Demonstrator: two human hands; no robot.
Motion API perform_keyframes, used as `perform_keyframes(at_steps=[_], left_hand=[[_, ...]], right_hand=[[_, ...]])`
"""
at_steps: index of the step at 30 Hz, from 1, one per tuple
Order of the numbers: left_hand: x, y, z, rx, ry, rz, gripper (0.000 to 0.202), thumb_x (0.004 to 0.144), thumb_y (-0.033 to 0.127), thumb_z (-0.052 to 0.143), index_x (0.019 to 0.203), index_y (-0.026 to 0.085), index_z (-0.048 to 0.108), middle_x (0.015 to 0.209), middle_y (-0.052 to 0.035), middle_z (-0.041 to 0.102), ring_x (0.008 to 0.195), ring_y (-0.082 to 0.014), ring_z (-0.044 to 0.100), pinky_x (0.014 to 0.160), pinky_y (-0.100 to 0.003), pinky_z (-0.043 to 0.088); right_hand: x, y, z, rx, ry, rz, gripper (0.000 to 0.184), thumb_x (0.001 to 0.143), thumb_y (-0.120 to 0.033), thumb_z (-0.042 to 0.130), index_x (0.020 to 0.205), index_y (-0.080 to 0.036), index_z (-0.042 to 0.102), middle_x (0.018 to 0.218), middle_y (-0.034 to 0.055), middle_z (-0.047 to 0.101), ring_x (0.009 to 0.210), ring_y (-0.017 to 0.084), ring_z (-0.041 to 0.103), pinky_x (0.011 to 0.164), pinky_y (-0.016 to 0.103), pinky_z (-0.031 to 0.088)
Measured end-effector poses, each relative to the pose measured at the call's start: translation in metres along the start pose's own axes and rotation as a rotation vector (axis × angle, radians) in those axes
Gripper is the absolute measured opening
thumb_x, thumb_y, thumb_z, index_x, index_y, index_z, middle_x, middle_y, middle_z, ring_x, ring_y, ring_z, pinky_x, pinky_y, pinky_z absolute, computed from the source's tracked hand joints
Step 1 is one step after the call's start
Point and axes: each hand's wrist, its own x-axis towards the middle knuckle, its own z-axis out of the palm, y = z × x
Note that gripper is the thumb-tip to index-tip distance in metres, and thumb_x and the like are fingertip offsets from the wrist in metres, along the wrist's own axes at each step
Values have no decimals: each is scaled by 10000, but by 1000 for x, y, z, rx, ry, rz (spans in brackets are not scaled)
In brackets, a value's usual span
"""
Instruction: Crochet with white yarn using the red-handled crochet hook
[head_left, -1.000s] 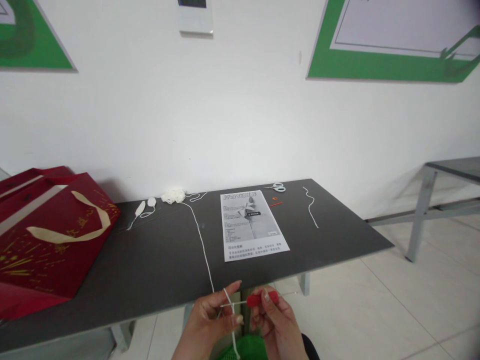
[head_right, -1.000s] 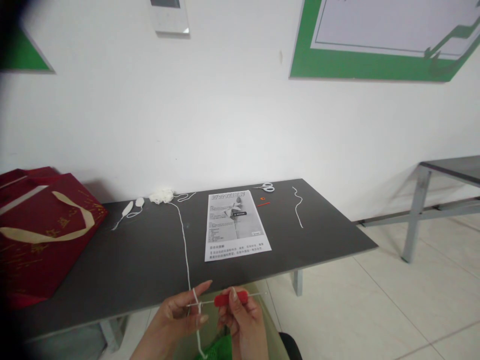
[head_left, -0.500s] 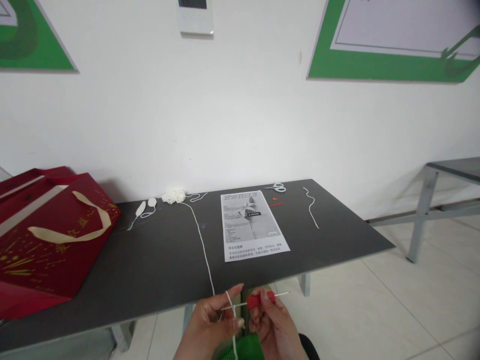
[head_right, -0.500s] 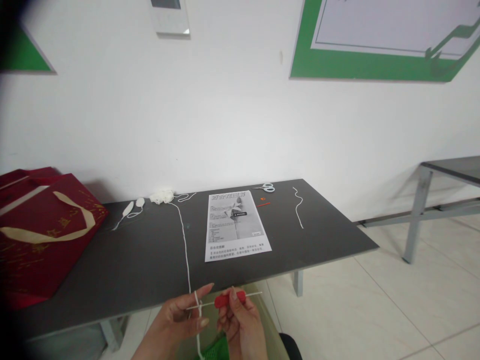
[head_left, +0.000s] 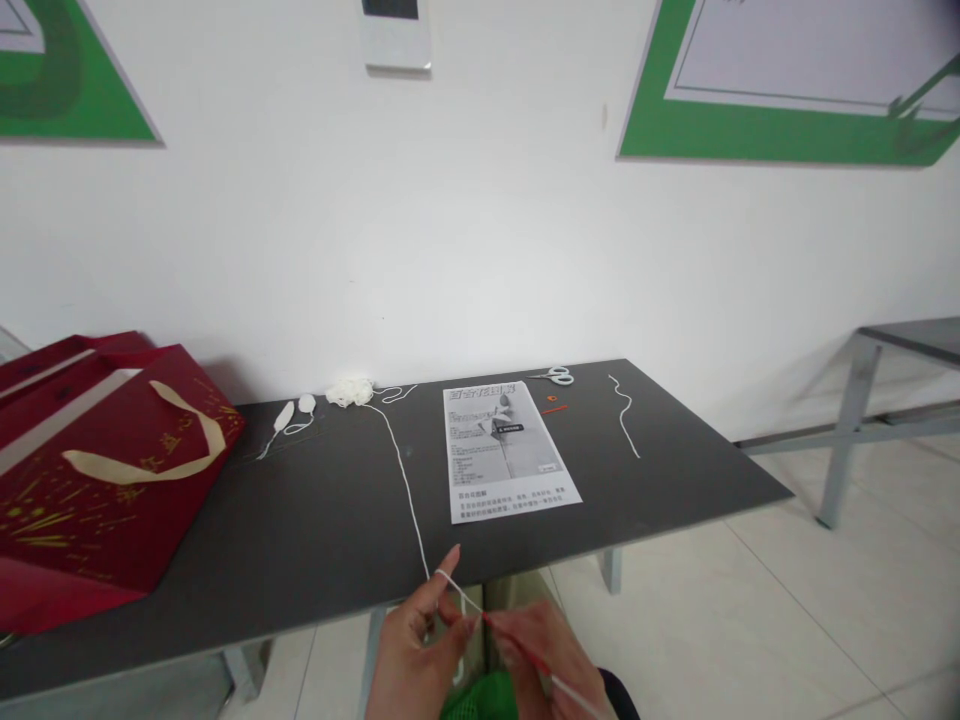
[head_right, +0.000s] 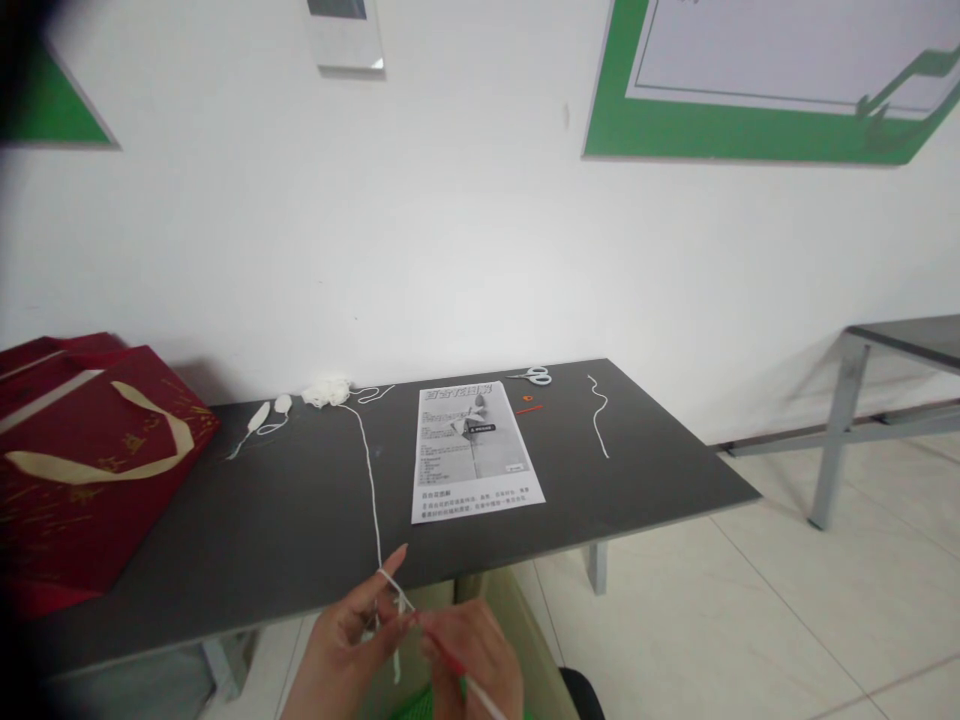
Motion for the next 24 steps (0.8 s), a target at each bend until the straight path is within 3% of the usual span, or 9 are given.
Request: perform_keyframes(at_steps=[2,3,5,8,9,11,15,17,24], left_hand=[[-1,1,2,-200,-54,-88,631,627,268,865,1234,221,697,578,61,551,550,-111,458,561,-225,389],[-1,4,2,-311,-79,-127,619,607,276,884,1203,248,717,578,64,548,536,-98,452,544,-213,377],[-4,10,3,-467,-105,-187,561,567,256,916,1107,292,768,564,77,528,511,-71,431,534,-193,358],[-6,20,3,-520,-139,-253,534,549,244,934,1063,272,791,564,69,541,525,-63,463,559,-184,368],[-6,23,2,-535,-155,-275,540,529,242,943,1048,262,797,559,67,545,526,-64,472,562,-185,372],[-5,27,1,-556,-190,-320,555,466,212,961,1001,224,814,539,61,550,533,-74,497,570,-194,385],[-3,34,-1,-554,-250,-393,566,403,177,972,947,126,823,536,20,613,537,-81,532,587,-200,404],[-3,39,-2,-555,-269,-410,573,405,200,975,949,112,821,568,-13,674,541,-83,556,601,-203,414],[-3,42,-5,-603,-342,-452,532,374,198,981,883,150,831,538,2,694,509,-89,557,557,-219,415]], right_hand=[[0,0,1,-147,-40,-326,212,931,-227,591,1094,-214,728,743,63,780,579,185,680,523,253,556],[1,0,0,-192,-44,-422,250,913,-179,610,1141,-199,710,757,69,791,567,184,680,512,249,560],[3,0,-3,-243,-64,-479,323,877,-130,651,1190,-198,690,810,77,811,606,198,704,550,260,587],[4,0,-8,-199,-121,-447,353,867,-130,679,1207,-224,692,854,81,816,686,214,723,599,276,603],[4,0,-8,-130,-147,-392,348,872,-137,681,1207,-229,697,871,87,814,705,212,724,599,273,601],[2,0,-6,102,-15,-267,244,919,-239,634,1138,-266,740,797,71,790,618,196,686,524,277,562],[2,-4,0,463,60,344,168,825,-430,735,853,-291,826,691,60,730,577,208,638,516,314,487],[5,-8,0,556,87,511,239,749,-492,787,768,-257,827,667,59,713,546,198,624,509,307,461],[14,-13,-10,658,106,638,262,721,-492,813,739,-230,800,663,33,715,543,166,614,534,277,452]])
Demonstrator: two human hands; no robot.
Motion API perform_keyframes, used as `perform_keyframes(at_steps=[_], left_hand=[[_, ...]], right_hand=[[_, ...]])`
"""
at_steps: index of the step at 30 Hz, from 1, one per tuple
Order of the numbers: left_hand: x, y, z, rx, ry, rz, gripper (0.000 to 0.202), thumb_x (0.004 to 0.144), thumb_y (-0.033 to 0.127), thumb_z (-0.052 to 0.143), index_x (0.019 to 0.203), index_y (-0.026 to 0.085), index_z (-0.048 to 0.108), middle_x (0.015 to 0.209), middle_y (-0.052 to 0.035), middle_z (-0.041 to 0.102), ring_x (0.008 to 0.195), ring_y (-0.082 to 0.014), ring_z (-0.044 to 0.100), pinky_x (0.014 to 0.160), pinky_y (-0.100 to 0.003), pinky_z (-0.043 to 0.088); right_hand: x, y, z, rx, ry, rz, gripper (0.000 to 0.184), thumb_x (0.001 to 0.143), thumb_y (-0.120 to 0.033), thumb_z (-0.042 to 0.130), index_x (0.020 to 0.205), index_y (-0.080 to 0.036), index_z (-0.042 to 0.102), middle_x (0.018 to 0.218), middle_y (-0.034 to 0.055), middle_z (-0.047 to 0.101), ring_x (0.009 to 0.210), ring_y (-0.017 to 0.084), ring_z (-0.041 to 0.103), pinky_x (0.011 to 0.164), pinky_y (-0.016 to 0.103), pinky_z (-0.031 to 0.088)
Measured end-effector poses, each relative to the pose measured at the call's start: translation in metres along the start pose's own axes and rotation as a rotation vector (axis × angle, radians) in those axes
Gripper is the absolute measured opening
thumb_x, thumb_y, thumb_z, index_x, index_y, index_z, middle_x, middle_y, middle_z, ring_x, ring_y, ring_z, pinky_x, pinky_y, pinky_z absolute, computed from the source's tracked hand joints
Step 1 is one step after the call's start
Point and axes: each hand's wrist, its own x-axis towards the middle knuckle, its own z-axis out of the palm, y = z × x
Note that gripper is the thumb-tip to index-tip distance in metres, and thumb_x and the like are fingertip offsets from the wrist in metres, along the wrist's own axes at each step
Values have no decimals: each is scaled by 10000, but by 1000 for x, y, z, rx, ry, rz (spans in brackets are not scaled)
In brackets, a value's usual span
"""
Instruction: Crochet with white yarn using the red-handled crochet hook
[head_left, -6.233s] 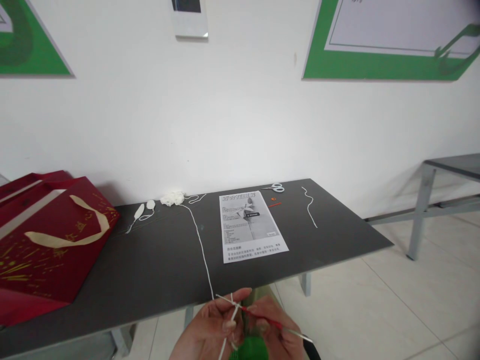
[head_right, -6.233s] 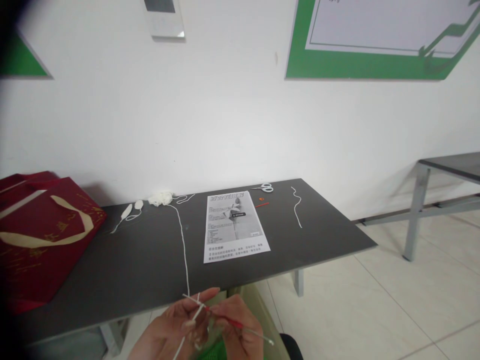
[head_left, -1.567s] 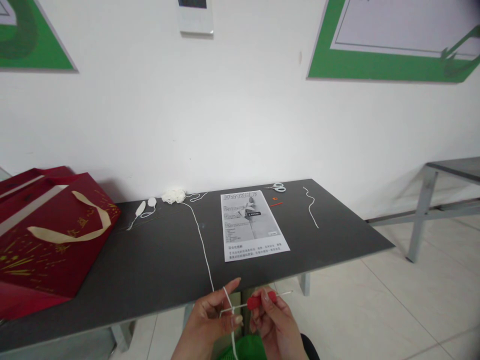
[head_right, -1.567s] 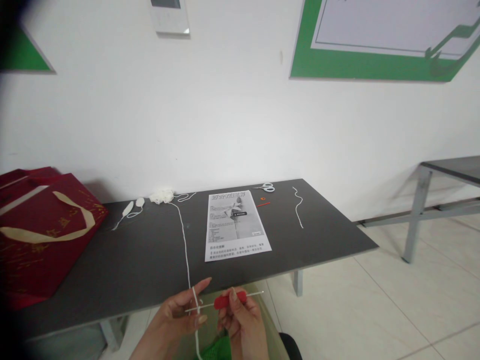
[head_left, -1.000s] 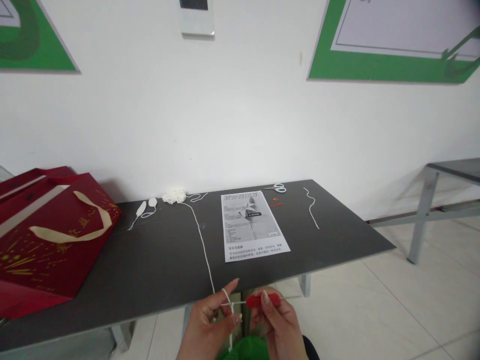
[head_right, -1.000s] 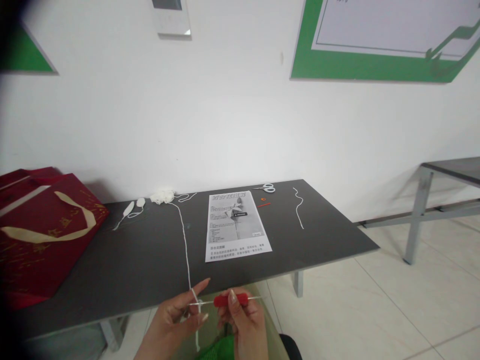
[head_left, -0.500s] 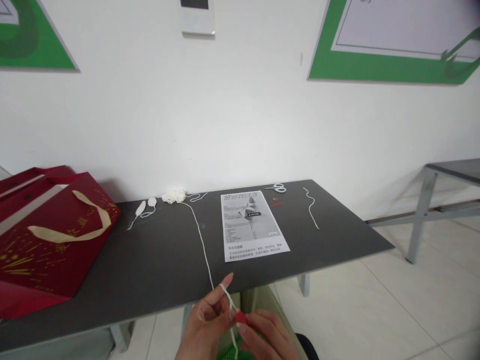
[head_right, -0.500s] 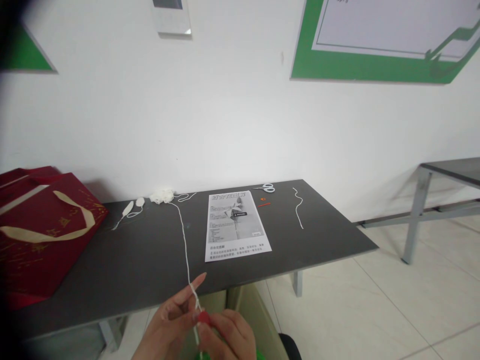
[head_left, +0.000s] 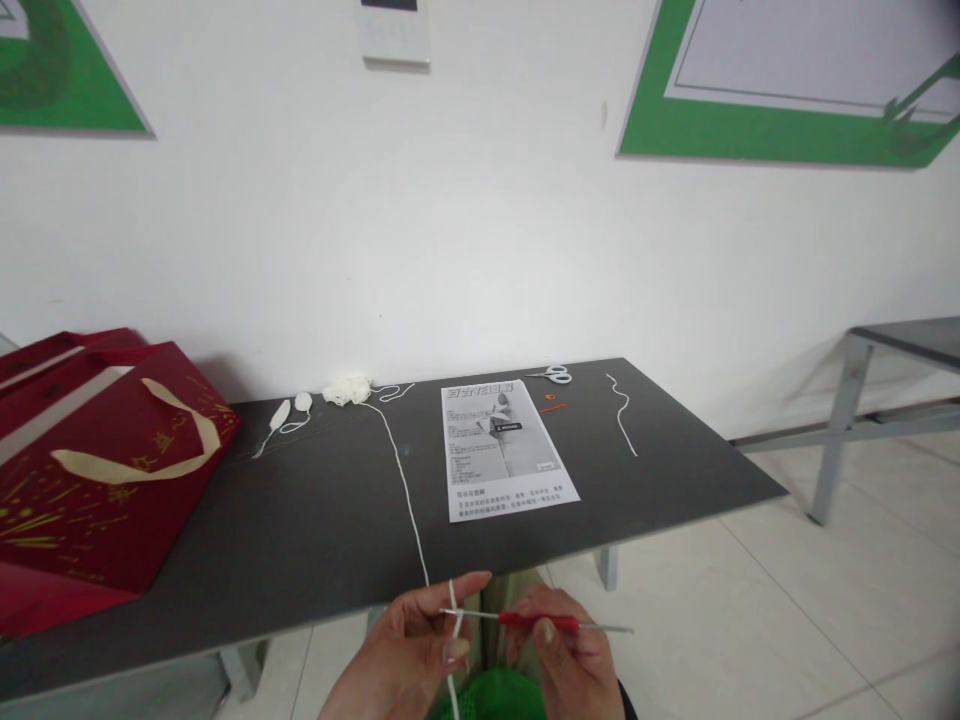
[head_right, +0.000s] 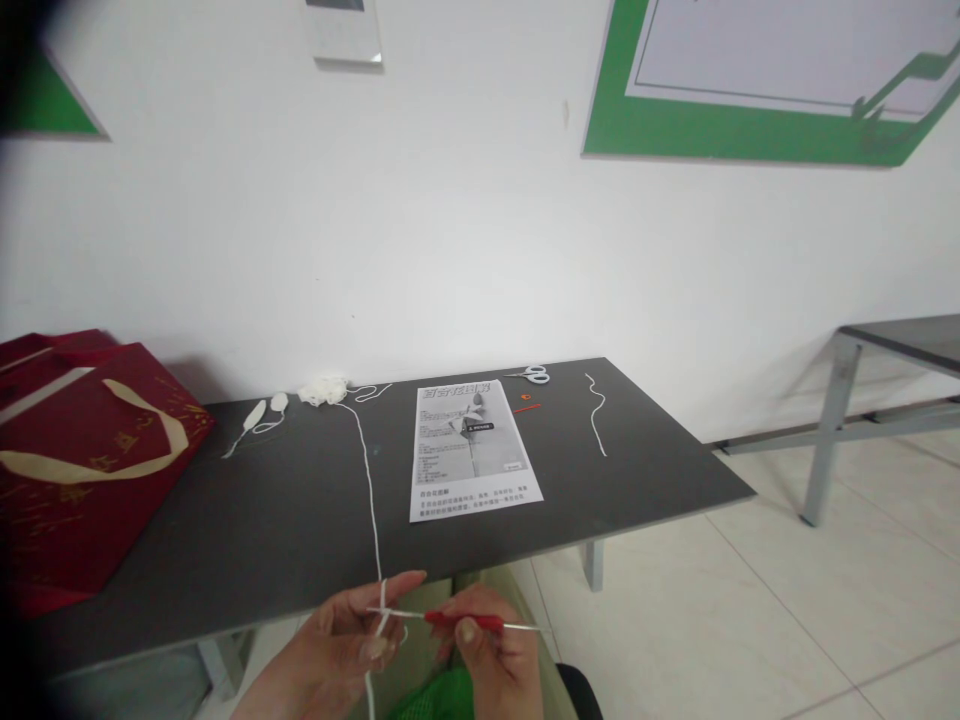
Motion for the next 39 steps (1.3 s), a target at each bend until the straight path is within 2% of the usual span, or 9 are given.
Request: perform_keyframes(at_steps=[7,17,22,26,28,31,33,36,39], left_hand=[[-7,4,0,-97,-9,-88,447,438,99,958,864,93,821,581,-35,736,519,-81,600,579,-195,436],[-6,7,7,-165,-106,-120,541,319,163,984,814,30,815,420,30,555,458,-80,523,519,-208,369],[-7,5,4,-147,-101,-129,454,426,248,973,793,32,817,441,38,510,457,-65,487,516,-211,338],[-6,4,1,-92,-104,-132,568,293,284,989,785,54,823,413,58,475,443,-84,469,492,-229,336],[-5,4,0,-50,-83,-112,549,282,293,991,760,77,827,427,42,519,446,-85,472,499,-232,347],[-1,0,-3,36,-25,-39,406,392,248,980,753,132,836,584,-35,687,552,-117,566,609,-252,419],[3,-6,-6,103,13,24,391,460,208,964,829,177,841,678,-43,735,621,-137,599,672,-264,435],[10,-18,-12,196,41,105,499,494,196,951,977,199,823,603,16,661,586,-126,547,635,-253,420],[14,-28,-16,249,45,164,433,487,208,953,905,188,840,604,4,645,635,-159,549,698,-290,447]], right_hand=[[3,-7,-4,87,14,112,265,705,-477,832,725,-218,779,665,36,730,529,153,597,538,267,453],[7,-6,-9,175,-21,152,232,730,-430,826,732,-207,763,648,18,684,529,147,584,507,255,457],[7,-5,-10,220,-39,200,220,731,-410,830,720,-206,748,650,10,687,519,140,592,503,248,453],[8,-8,-10,265,-56,229,225,737,-397,831,714,-195,735,638,1,695,511,126,604,501,232,459],[9,-6,-11,314,-66,270,209,744,-376,832,721,-193,732,646,2,711,497,111,603,497,220,466],[10,3,-12,399,-44,374,180,747,-331,840,746,-183,738,612,8,721,479,100,603,485,199,473],[9,13,-11,446,3,451,205,722,-327,861,764,-164,745,567,13,718,451,102,605,456,190,476],[7,24,-8,474,54,492,251,697,-335,878,790,-139,753,560,30,732,435,103,622,440,180,495],[5,26,-4,467,50,446,242,718,-333,864,801,-135,754,580,33,739,458,102,643,465,177,519]])
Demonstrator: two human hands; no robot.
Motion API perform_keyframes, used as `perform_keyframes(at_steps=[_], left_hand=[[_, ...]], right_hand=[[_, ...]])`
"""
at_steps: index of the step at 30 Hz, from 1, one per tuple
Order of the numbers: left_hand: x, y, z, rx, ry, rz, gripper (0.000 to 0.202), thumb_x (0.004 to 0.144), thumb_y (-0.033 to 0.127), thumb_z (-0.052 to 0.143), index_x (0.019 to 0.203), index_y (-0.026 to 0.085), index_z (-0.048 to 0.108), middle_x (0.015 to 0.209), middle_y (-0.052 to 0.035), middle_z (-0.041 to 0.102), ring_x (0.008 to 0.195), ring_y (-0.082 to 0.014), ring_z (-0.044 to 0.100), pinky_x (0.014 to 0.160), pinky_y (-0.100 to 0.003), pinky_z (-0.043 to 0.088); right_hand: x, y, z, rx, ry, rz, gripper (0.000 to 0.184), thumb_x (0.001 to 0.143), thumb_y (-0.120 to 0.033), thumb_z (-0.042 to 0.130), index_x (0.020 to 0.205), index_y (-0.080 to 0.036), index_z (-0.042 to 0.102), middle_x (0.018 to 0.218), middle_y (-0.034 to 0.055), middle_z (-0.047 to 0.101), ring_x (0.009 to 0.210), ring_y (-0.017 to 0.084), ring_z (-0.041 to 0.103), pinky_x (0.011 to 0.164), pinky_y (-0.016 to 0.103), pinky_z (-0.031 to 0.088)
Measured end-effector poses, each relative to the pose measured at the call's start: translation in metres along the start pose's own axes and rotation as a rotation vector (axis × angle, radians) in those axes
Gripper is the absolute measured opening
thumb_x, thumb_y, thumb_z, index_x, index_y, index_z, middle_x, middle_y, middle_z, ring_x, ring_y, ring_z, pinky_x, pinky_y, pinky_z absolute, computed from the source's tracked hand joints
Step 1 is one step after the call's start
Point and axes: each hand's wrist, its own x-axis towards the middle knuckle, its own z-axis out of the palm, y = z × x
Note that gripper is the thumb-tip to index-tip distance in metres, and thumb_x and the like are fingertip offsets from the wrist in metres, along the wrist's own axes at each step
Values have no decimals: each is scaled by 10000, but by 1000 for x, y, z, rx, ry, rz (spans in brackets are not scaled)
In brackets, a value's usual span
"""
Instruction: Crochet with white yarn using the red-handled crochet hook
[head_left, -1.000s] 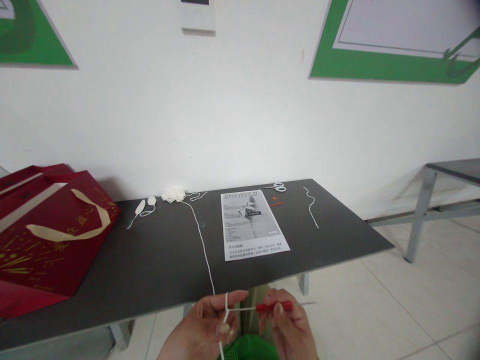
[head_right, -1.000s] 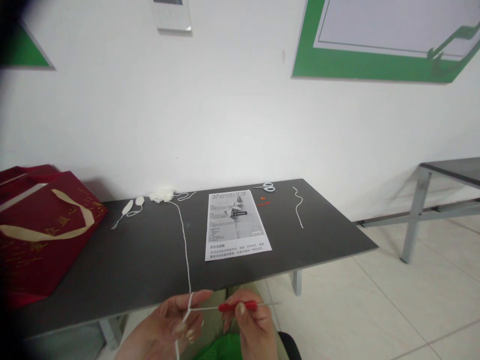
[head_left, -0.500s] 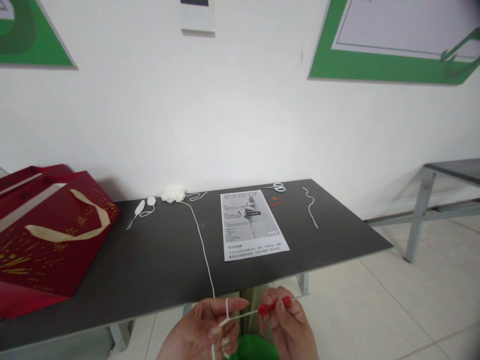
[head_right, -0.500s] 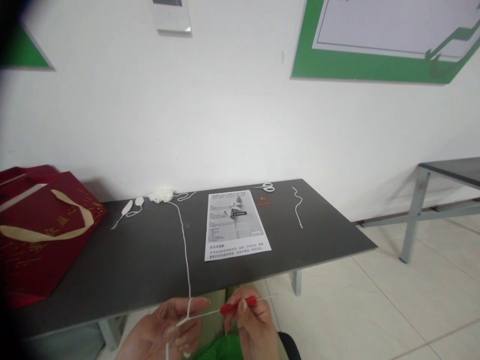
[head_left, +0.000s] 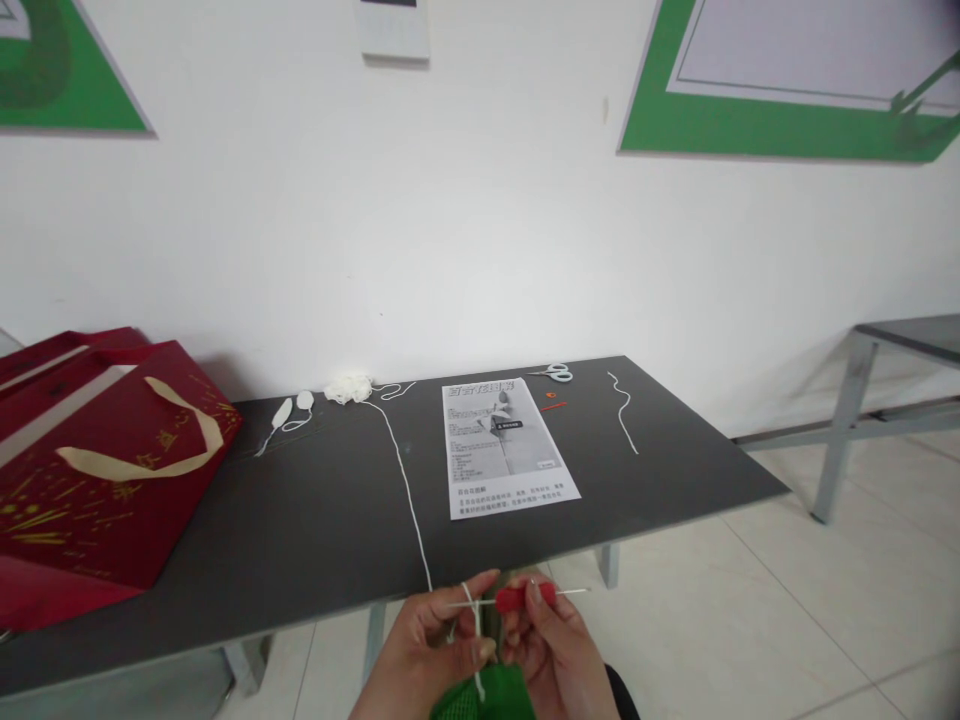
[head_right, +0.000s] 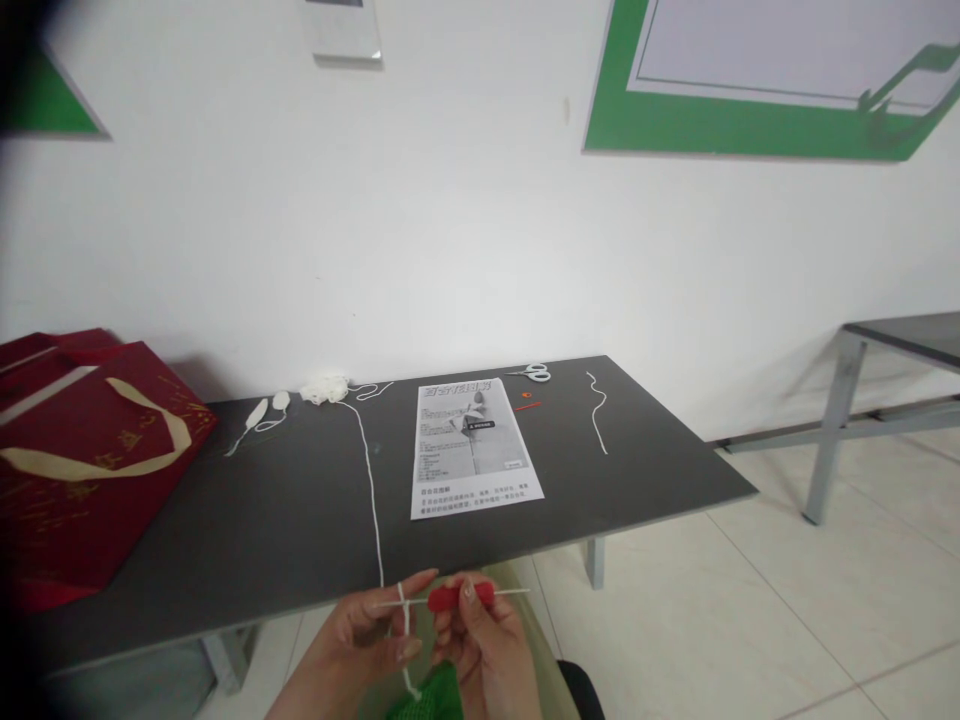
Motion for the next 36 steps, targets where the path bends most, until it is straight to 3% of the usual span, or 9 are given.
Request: perform_keyframes(at_steps=[2,6,12,17,23,29,34,36], left_hand=[[0,-2,1,13,5,17,404,488,233,953,874,186,845,630,-21,668,665,-178,562,732,-310,456],[-3,6,7,5,-17,-7,522,496,271,952,1000,237,821,614,-4,660,649,-178,595,717,-312,468],[-6,19,14,-48,10,-55,621,471,234,962,1064,292,789,544,63,569,560,-96,528,613,-211,413],[-5,15,10,27,22,-31,617,458,253,965,1050,285,795,558,65,534,538,-74,450,568,-192,366],[-2,7,4,86,-12,51,555,497,303,948,1032,288,803,555,68,494,557,-95,437,609,-228,398],[2,5,-6,198,-53,71,557,562,235,907,1103,254,779,593,47,526,589,-122,449,637,-260,410],[-1,6,-7,358,54,160,525,630,160,815,1145,246,762,620,36,556,602,-144,467,650,-271,403],[-3,7,-6,462,117,233,432,648,149,783,1073,223,798,627,18,587,643,-177,517,705,-296,427]], right_hand=[[-1,0,1,-26,-4,-28,243,727,-339,857,805,-133,754,589,30,737,461,101,644,464,176,518],[0,1,0,-90,-2,-61,252,738,-358,845,802,-131,756,592,29,732,459,99,637,452,171,506],[1,2,-2,-107,-12,-67,250,738,-357,843,792,-129,756,593,39,737,459,102,624,448,180,503],[1,3,-3,-64,10,-35,251,723,-355,856,795,-139,752,585,26,734,441,90,609,443,175,491],[3,5,-7,-72,30,-43,270,707,-367,868,795,-142,747,597,26,737,464,90,621,461,170,503],[3,3,-5,-114,20,-67,275,722,-384,852,800,-140,752,584,16,718,461,96,617,462,182,503],[0,-7,0,-225,41,-151,275,713,-418,846,782,-163,771,626,28,739,513,114,632,498,197,510],[-4,-11,2,-347,37,-229,271,738,-453,815,769,-186,779,635,32,743,529,128,633,509,211,512]])
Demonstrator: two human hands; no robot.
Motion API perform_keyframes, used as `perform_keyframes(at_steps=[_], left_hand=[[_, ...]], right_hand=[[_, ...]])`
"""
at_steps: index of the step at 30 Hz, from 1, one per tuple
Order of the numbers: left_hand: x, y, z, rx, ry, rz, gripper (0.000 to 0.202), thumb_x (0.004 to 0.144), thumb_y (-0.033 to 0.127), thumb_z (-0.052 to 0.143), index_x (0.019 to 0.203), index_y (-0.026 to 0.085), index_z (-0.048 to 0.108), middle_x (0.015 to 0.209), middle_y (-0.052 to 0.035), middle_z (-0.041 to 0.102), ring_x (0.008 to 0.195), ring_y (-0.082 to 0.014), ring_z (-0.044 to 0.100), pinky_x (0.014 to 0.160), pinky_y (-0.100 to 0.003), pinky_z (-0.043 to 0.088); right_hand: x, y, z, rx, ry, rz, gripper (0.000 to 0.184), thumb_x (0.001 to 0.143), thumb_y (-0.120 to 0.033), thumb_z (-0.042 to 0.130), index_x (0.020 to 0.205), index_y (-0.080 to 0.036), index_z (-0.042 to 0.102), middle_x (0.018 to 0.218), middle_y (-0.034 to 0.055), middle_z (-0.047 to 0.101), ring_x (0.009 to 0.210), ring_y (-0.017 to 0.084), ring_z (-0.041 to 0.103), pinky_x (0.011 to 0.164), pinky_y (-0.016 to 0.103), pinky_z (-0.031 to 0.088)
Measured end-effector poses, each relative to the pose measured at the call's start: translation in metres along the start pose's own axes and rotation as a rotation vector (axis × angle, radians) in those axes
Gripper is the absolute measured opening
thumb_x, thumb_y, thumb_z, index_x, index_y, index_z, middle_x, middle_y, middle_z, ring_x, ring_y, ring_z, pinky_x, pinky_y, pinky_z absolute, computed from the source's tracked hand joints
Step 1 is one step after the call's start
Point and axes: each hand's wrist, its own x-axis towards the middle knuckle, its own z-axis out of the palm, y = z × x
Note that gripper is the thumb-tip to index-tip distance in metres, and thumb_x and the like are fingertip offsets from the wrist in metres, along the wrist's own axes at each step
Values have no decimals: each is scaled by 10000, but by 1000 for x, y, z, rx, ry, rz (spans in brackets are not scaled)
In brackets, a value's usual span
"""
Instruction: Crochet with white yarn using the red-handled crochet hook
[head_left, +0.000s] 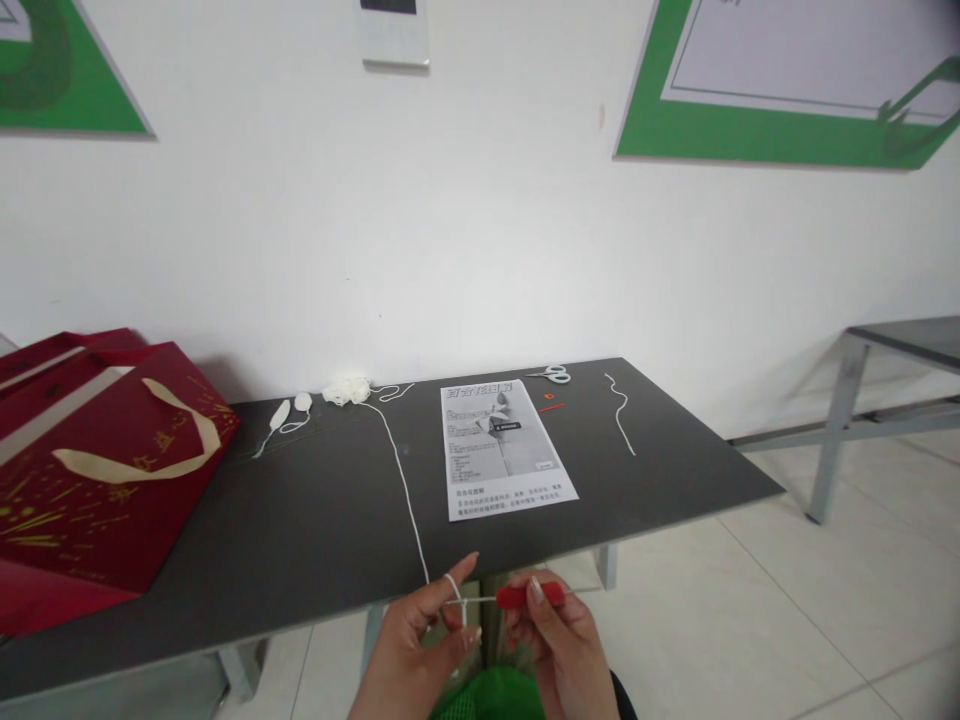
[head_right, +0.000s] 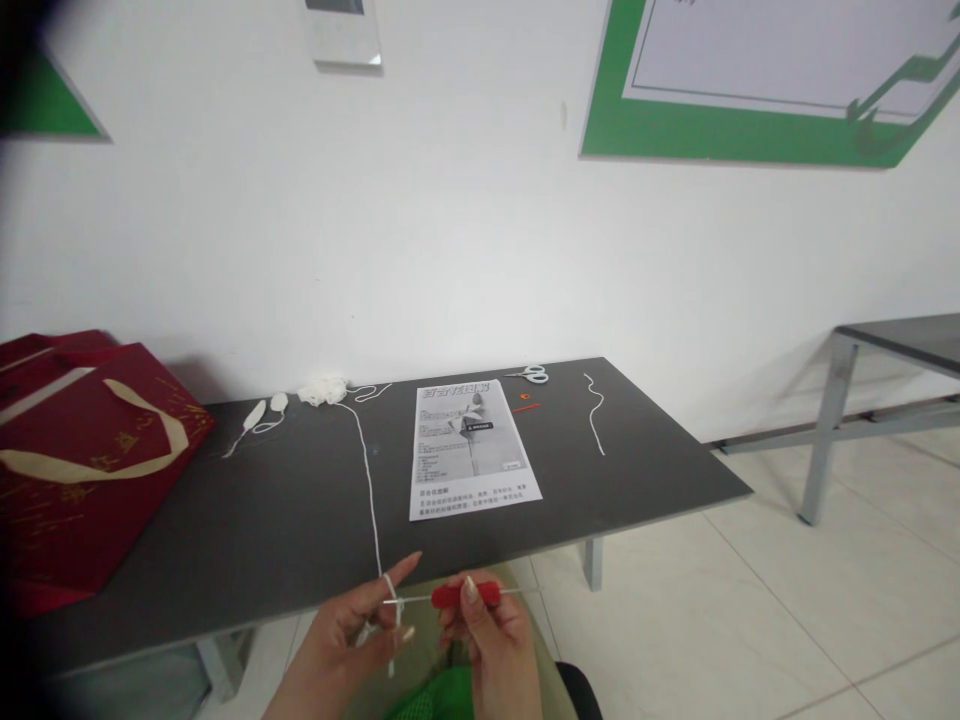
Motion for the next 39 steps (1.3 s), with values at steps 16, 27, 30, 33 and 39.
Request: perform_keyframes(at_steps=[16,27,30,33,39], left_hand=[[-6,14,13,-586,-84,-275,464,500,235,952,948,221,830,561,24,659,549,-100,563,601,-217,446],[0,35,11,-685,-202,-474,486,280,215,993,736,148,839,531,-19,700,509,-97,586,561,-200,432],[-1,37,8,-691,-217,-477,496,297,196,989,765,130,838,490,9,648,486,-78,550,516,-185,379],[-3,39,4,-695,-237,-475,527,306,211,988,795,88,834,464,10,611,473,-79,519,504,-195,348],[-7,36,2,-738,-267,-470,504,378,214,977,841,79,829,486,22,581,485,-79,506,531,-212,337]], right_hand=[[-12,9,-5,-716,-252,-935,262,907,-265,645,1141,-345,733,794,47,754,624,205,658,520,297,533],[-2,2,-16,-184,-266,-340,162,878,-398,679,908,-273,778,742,23,696,590,162,635,538,272,490],[-2,-1,-18,-149,-273,-333,159,883,-390,673,902,-271,776,747,22,693,591,161,626,529,269,488],[-3,-6,-17,-124,-241,-303,169,863,-415,694,865,-268,777,741,16,688,596,157,618,537,264,490],[-2,-14,-20,-105,-205,-244,181,842,-418,722,841,-247,781,753,36,706,598,156,615,548,264,484]])
